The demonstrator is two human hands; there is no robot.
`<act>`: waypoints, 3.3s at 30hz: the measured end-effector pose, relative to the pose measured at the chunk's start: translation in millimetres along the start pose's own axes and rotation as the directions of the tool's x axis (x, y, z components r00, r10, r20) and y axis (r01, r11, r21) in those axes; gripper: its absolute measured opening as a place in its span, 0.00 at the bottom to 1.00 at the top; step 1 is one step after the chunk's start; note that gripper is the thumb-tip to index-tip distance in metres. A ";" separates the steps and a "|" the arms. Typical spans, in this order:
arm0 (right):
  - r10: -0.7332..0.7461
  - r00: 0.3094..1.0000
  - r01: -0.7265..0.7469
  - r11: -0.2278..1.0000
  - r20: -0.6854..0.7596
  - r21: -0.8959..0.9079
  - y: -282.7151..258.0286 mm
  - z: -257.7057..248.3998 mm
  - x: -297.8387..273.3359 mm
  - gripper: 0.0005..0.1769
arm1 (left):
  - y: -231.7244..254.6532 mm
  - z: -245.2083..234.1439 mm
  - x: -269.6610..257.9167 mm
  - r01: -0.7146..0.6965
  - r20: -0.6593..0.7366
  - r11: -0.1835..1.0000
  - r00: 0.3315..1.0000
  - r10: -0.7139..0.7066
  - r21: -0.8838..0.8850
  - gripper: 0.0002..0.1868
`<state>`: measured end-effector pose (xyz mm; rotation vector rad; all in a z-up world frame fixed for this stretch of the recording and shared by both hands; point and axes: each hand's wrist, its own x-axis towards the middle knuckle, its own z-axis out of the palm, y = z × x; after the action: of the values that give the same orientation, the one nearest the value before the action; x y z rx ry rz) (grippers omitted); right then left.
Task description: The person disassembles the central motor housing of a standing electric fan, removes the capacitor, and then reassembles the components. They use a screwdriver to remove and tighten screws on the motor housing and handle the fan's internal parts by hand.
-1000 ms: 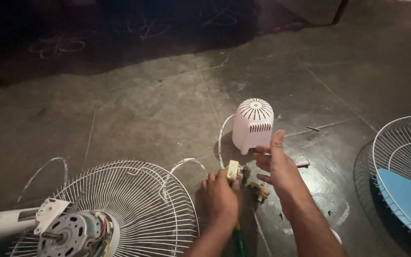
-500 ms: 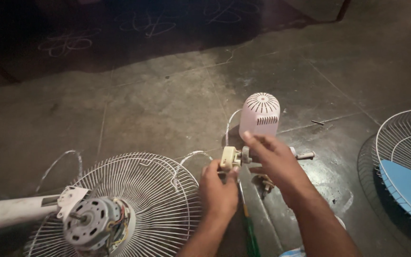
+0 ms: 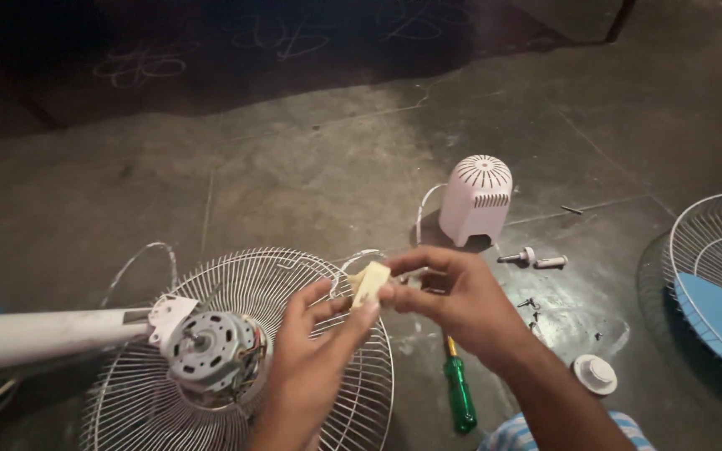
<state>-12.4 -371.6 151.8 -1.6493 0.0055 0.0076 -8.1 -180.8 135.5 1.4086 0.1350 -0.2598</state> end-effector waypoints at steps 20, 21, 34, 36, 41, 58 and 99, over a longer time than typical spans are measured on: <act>0.203 0.944 -0.295 0.872 0.259 0.390 6.3 93.5 -7.2 0.31 | -41.6 -127.3 -3.2 0.040 0.081 0.999 0.996 -0.041 0.012 0.42; 0.257 0.925 -0.347 0.871 0.281 0.346 12.2 93.6 -6.1 0.30 | -48.8 -134.7 4.9 0.028 0.128 0.997 0.991 -0.036 0.066 0.42; 0.176 0.926 -0.303 0.875 0.334 0.378 54.3 87.3 7.5 0.29 | -150.4 -178.3 74.3 -0.095 0.467 0.995 0.881 0.081 0.006 0.41; 0.200 0.928 -0.312 0.877 0.314 0.365 52.3 88.0 6.0 0.30 | -139.5 -173.8 72.7 0.000 0.444 1.000 0.896 0.003 -0.007 0.41; 0.226 0.942 -0.307 0.878 0.248 0.367 43.8 91.4 4.6 0.30 | -105.1 -155.0 45.0 0.136 0.228 0.989 0.963 -0.146 0.058 0.46; 0.195 0.925 -0.311 0.883 0.327 0.351 47.4 90.6 2.6 0.34 | -195.4 -211.4 96.1 -0.081 0.413 0.934 0.908 -0.075 0.348 0.35; 0.223 0.972 -0.236 0.902 0.076 0.362 44.9 127.0 11.1 0.18 | -96.0 -152.8 21.6 -0.496 0.060 0.398 0.680 0.731 0.772 0.35</act>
<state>-1.9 -248.4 97.0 -1.2622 0.1680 0.2034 -2.9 -45.7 14.0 2.2176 -0.3235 0.6385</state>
